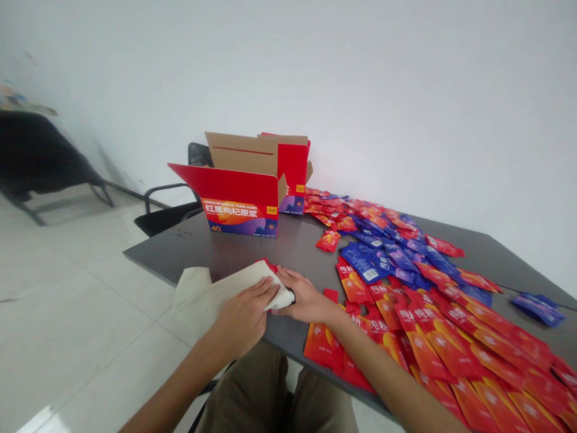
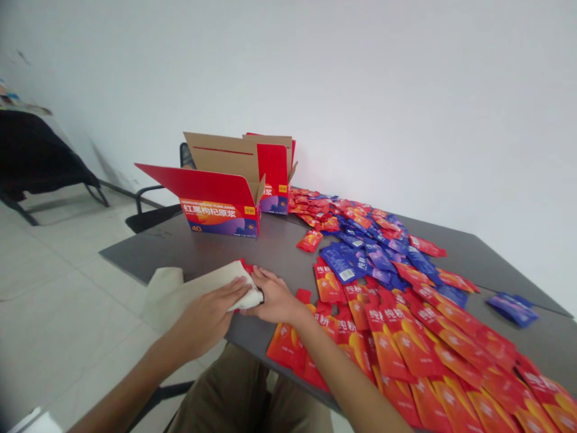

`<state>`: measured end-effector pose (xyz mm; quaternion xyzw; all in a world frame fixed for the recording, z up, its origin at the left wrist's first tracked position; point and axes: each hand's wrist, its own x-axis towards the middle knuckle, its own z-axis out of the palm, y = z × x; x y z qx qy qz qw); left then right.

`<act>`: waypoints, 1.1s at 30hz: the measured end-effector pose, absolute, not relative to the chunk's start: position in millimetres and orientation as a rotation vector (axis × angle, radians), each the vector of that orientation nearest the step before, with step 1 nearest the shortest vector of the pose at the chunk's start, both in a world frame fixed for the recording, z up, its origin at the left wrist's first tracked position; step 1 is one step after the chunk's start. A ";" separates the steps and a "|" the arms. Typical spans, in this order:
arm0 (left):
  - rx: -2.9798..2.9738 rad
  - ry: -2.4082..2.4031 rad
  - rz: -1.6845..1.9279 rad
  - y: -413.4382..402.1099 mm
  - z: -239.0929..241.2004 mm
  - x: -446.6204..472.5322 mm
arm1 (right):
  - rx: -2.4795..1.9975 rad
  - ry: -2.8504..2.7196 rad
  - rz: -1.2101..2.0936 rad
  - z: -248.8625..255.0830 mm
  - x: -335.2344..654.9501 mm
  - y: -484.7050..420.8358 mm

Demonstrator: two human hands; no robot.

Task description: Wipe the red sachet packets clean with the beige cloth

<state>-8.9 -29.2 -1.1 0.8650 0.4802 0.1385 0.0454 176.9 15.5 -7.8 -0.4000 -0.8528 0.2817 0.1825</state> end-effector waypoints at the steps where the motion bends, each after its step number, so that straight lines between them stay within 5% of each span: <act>1: 2.629 1.497 0.427 -23.8 -0.2 -8.8 | -1.131 -2.405 0.795 -7.1 176.9 15.4; 33: 2.609 1.639 0.370 4.6 8.7 -9.6 | -1.096 -2.384 0.776 -6.0 177.2 15.5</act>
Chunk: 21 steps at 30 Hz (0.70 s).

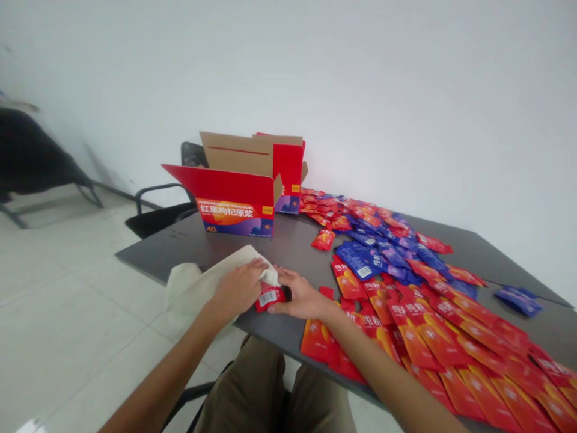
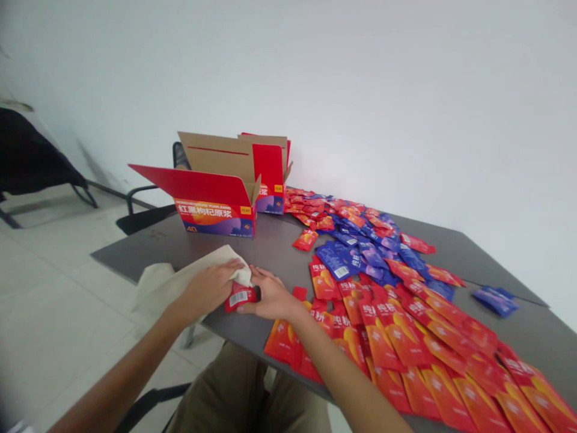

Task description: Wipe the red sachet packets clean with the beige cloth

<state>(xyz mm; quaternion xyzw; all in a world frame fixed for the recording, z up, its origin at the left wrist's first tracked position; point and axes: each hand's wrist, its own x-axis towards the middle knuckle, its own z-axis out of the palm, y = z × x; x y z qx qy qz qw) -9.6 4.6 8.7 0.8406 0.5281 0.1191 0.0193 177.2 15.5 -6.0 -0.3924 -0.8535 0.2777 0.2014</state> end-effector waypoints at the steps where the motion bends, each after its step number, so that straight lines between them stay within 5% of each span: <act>1: 2.635 1.613 0.367 -0.3 7.3 -8.0 | -1.101 -2.387 0.774 -6.1 177.0 15.5; 21: 2.681 1.482 0.412 -22.8 0.7 -8.4 | -1.111 -2.410 0.753 -2.9 176.3 14.1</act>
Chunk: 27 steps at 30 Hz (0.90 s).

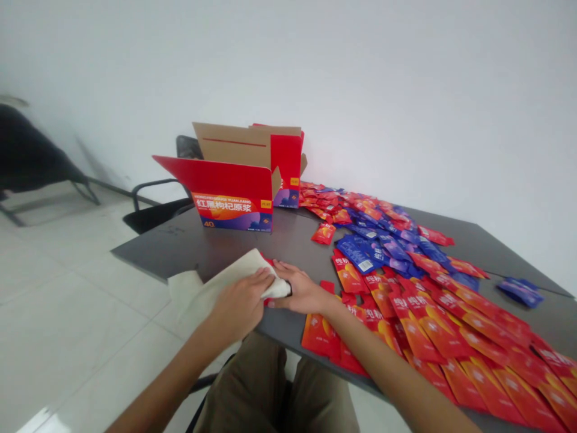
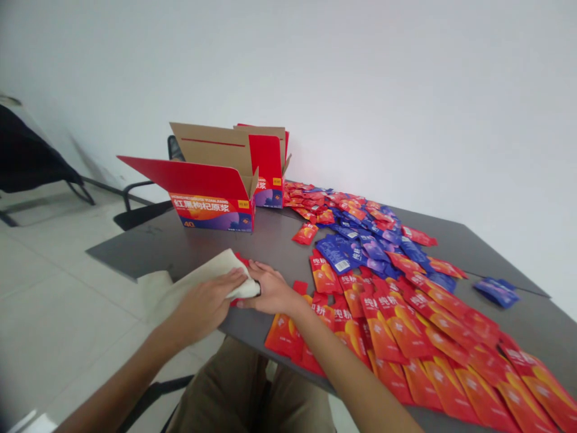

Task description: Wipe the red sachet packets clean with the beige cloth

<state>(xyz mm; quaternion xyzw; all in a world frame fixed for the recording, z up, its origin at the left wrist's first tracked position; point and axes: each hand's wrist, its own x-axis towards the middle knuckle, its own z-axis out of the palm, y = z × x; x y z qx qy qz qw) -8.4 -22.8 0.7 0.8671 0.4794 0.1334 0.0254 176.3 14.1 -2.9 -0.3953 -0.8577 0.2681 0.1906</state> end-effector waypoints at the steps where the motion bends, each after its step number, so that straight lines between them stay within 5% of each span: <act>1: 2.646 1.556 0.410 -13.9 3.7 -9.8 | -1.119 -2.396 0.759 -3.2 176.5 14.2; 27: 2.687 1.463 0.415 -12.1 5.1 -8.8 | -1.099 -2.374 0.755 -5.9 176.2 15.2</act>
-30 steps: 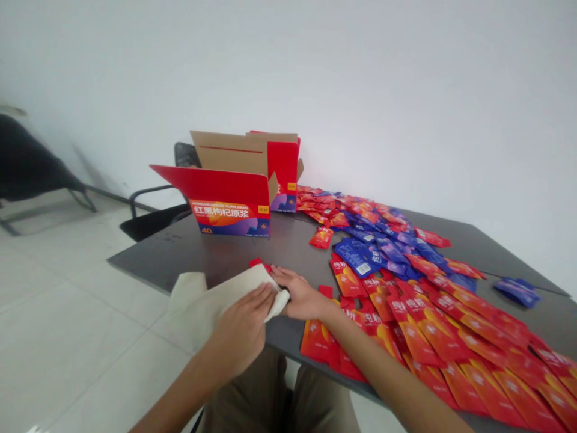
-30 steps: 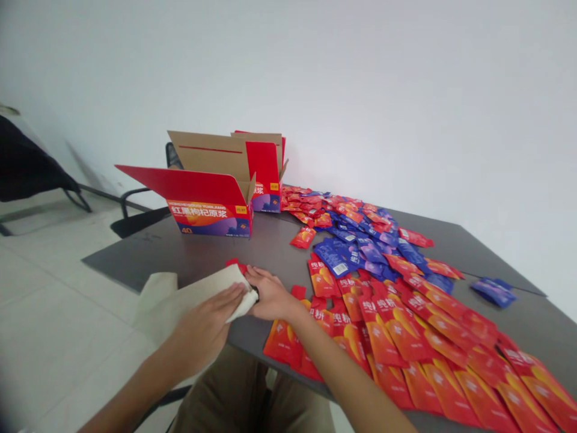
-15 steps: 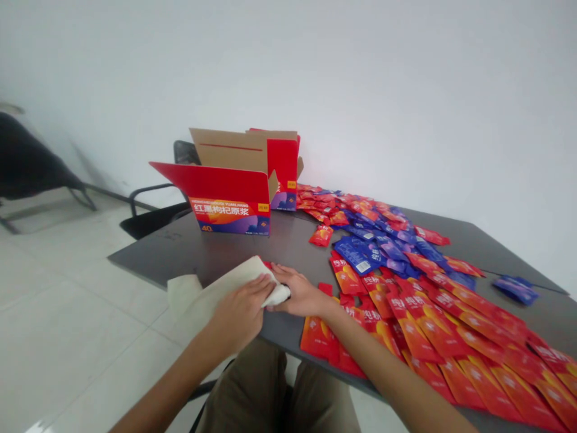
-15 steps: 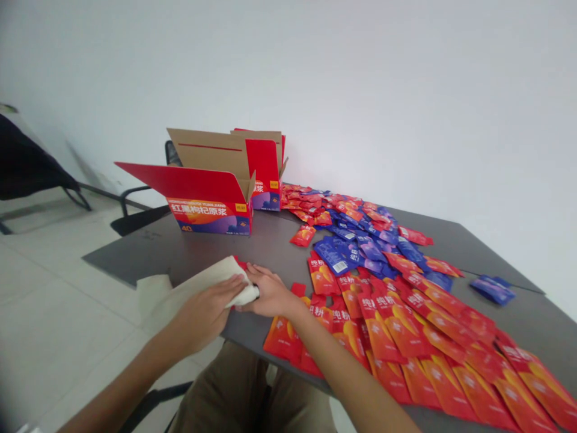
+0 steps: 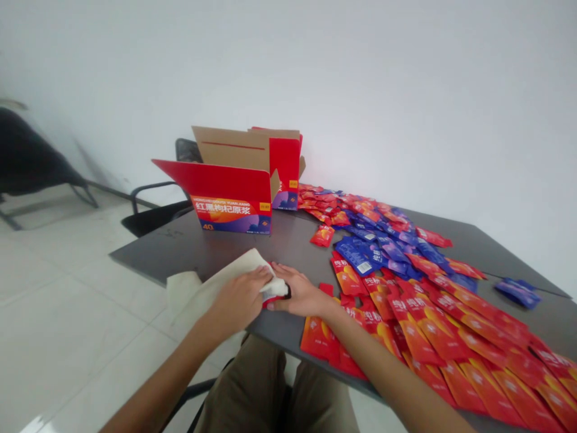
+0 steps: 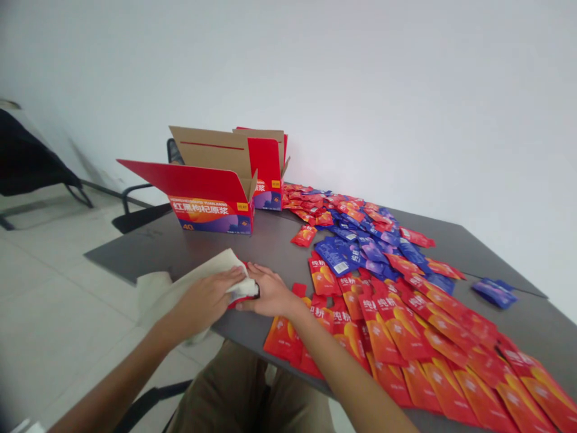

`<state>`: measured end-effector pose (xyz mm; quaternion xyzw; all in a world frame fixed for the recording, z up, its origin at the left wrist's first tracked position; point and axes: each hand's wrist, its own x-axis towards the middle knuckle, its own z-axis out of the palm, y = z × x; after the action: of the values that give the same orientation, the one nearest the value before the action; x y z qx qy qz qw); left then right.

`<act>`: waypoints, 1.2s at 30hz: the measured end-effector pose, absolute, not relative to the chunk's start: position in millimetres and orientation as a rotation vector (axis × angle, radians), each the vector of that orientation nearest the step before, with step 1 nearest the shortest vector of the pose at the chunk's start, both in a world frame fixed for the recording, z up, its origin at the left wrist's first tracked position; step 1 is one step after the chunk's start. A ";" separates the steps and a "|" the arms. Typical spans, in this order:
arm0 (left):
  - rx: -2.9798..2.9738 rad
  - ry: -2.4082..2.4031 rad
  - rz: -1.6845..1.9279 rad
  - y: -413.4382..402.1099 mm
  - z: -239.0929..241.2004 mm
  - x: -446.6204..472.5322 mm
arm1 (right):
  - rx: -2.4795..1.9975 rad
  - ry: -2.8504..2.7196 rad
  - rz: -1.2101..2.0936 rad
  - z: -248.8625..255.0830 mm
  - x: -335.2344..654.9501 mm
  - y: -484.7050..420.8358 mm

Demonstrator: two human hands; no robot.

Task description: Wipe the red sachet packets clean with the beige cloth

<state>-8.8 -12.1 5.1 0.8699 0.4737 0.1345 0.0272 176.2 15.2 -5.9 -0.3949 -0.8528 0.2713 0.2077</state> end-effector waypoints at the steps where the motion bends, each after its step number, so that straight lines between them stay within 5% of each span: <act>1: 2.661 1.516 0.402 -4.2 7.7 -10.2 | -1.104 -2.367 0.758 -6.2 176.5 15.3; 36: 2.747 1.436 0.366 -17.0 2.1 -9.9 | -1.120 -2.375 0.737 -6.2 175.5 14.3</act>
<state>-9.9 -17.0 2.1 0.8801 0.4600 0.1173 0.0102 175.5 14.3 -6.2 -0.4019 -0.8522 0.2644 0.2055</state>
